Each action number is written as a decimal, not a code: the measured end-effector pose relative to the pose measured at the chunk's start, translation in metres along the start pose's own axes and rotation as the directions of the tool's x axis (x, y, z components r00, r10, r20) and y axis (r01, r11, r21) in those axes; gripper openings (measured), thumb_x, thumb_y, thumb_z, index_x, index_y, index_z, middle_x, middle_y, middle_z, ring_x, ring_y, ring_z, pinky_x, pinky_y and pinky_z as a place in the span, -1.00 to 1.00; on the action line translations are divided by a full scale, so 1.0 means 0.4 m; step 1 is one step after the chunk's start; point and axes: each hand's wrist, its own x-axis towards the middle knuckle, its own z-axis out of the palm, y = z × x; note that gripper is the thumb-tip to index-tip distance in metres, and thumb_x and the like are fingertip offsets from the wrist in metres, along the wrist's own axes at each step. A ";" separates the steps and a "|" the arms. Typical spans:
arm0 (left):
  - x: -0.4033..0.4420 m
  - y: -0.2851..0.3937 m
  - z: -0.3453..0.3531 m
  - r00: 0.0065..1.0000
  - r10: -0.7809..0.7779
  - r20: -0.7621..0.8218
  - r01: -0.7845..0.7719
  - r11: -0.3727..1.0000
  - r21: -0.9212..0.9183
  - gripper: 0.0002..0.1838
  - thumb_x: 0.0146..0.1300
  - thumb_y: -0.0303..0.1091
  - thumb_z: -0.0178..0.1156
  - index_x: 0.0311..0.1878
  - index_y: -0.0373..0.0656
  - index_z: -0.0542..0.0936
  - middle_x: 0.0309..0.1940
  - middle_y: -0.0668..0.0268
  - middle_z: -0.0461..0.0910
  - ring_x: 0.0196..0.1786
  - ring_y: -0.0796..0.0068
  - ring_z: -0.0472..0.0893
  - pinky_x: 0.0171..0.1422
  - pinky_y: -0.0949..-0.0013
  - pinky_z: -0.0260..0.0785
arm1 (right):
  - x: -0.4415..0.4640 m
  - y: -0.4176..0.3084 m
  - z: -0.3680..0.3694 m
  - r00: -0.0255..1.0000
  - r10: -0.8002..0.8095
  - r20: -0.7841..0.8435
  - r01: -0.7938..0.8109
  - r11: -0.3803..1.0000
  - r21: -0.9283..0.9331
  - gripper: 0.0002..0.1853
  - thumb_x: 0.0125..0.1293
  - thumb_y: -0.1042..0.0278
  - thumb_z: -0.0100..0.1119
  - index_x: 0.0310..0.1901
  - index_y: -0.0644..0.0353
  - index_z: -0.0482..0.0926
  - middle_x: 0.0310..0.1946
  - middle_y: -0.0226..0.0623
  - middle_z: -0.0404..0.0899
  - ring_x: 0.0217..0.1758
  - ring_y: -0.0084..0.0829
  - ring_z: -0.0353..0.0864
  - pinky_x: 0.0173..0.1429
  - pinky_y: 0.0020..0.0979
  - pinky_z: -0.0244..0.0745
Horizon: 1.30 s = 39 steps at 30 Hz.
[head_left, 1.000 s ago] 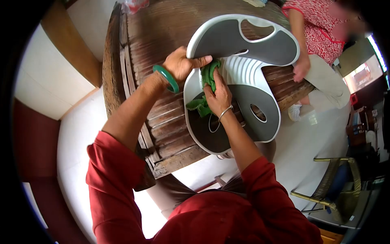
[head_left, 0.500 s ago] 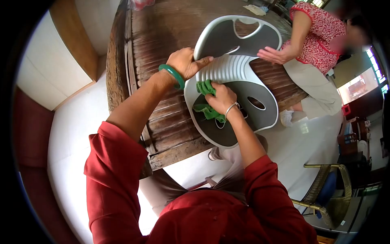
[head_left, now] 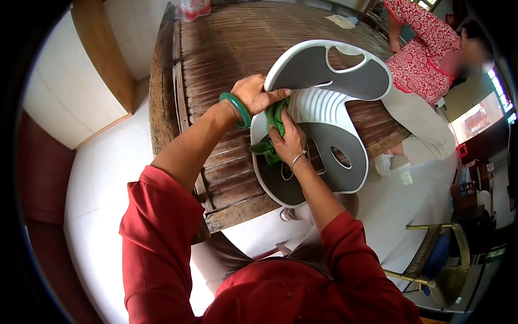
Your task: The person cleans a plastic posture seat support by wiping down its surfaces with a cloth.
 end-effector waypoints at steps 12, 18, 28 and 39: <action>0.021 -0.026 0.007 0.999 0.028 -0.021 -0.029 0.998 -0.050 -0.53 0.22 0.12 0.15 -0.14 -0.10 0.70 -0.32 0.08 0.69 -0.13 0.10 0.66 0.04 0.19 0.45 | 0.023 0.015 0.003 1.000 -0.008 -0.001 0.008 1.000 0.010 -0.28 0.18 0.24 0.16 0.36 0.26 0.19 -0.02 0.17 0.54 0.02 0.08 0.56 0.08 -0.15 0.47; 0.021 -0.013 0.016 1.000 -0.018 0.023 0.018 1.000 0.003 -0.55 0.17 0.10 0.18 -0.12 -0.06 0.70 -0.33 0.10 0.69 -0.17 0.16 0.67 0.01 0.20 0.46 | 0.028 -0.049 -0.022 0.927 0.288 0.239 -0.166 0.888 -0.429 -0.32 0.05 0.13 0.21 0.22 0.25 0.38 -0.38 0.05 0.64 -0.26 0.06 0.64 -0.12 -0.03 0.53; -0.005 -0.012 -0.006 0.993 0.115 0.027 -0.118 0.978 0.171 -0.55 0.26 0.06 0.10 -0.03 -0.13 0.61 -0.29 0.02 0.66 -0.15 0.05 0.65 -0.06 0.14 0.45 | 0.037 -0.068 -0.094 0.875 0.330 0.354 -0.121 0.857 -0.501 -0.43 0.04 0.10 0.23 0.11 0.18 0.51 -0.30 0.00 0.66 -0.15 -0.02 0.64 0.01 -0.09 0.51; -0.006 -0.003 -0.015 0.990 0.105 0.090 -0.114 0.987 0.108 -0.56 0.27 0.03 0.06 0.00 -0.11 0.60 -0.19 0.06 0.66 -0.10 0.10 0.63 0.02 0.18 0.43 | -0.028 0.034 -0.061 0.973 0.162 -0.167 -0.159 0.987 0.032 -0.49 0.13 0.44 0.13 0.18 0.20 0.43 -0.22 -0.04 0.65 -0.17 -0.10 0.66 -0.06 -0.26 0.51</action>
